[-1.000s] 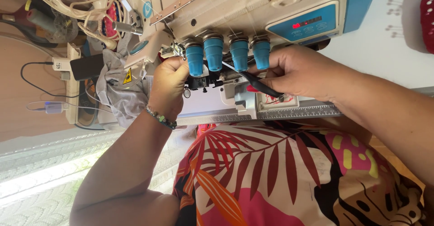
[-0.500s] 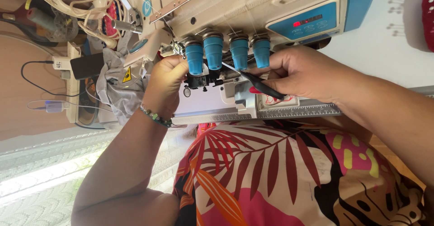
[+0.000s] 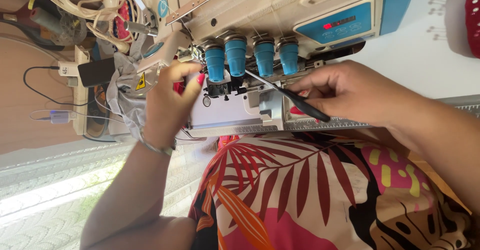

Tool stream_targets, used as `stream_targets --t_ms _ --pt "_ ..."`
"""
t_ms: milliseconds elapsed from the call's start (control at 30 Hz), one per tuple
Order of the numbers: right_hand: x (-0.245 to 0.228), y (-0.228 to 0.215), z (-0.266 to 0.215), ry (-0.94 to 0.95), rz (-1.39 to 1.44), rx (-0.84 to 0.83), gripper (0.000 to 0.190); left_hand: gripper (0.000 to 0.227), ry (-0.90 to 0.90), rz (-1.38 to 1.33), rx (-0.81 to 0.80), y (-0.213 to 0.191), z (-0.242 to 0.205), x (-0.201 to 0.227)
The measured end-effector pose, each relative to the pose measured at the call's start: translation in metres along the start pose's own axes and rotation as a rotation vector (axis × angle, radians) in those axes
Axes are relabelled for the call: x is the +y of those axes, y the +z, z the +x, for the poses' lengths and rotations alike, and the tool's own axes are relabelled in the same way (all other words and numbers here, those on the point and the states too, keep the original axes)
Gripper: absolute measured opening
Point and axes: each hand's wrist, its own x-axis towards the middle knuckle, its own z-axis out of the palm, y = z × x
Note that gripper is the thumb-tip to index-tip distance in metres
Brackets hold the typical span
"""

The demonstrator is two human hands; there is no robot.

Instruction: The person threads a sewing machine, guiding the thread through various tension discs and guides. They use a small tool to assist in threading the needle area and pull the thread through to complete the process.

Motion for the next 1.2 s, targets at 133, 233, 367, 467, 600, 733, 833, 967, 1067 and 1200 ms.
stream_targets --t_ms 133,233,367,467,600,733,833,967,1067,1200 --pt "0.025 0.002 -0.011 -0.078 -0.177 0.025 0.043 0.022 0.815 0.468 0.531 0.02 -0.025 -0.014" --pt "0.043 0.006 -0.031 -0.151 -0.257 0.036 0.043 0.035 0.953 0.498 0.569 0.047 -0.036 -0.013" --pt "0.059 0.014 -0.068 -0.078 -0.224 0.044 0.051 0.036 1.061 0.406 0.468 0.072 -0.025 0.006" --pt "0.082 0.013 -0.093 -0.028 -0.31 0.004 0.057 0.013 1.179 0.24 0.336 0.07 -0.033 0.015" --pt "0.098 0.008 -0.123 -0.195 -0.131 -0.05 0.057 0.013 1.298 0.081 0.193 0.076 -0.046 0.013" --pt "0.19 0.009 -0.156 -0.158 -0.01 -0.101 0.078 0.011 1.317 0.084 0.154 0.079 -0.048 0.02" --pt "0.184 0.023 -0.135 0.601 0.187 -0.286 0.04 0.009 1.373 0.097 0.169 0.081 -0.049 0.022" --pt "0.51 0.058 -0.163 0.606 -0.166 -0.901 0.055 0.011 1.398 0.054 0.122 0.086 -0.058 0.015" --pt "0.316 0.059 -0.151 -0.684 1.305 -1.217 0.055 0.012 1.541 -0.062 0.06 0.1 -0.06 0.006" --pt "0.354 0.002 -0.128 0.119 0.831 -0.572 0.045 0.02 1.659 -0.165 -0.018 0.083 -0.084 0.021"
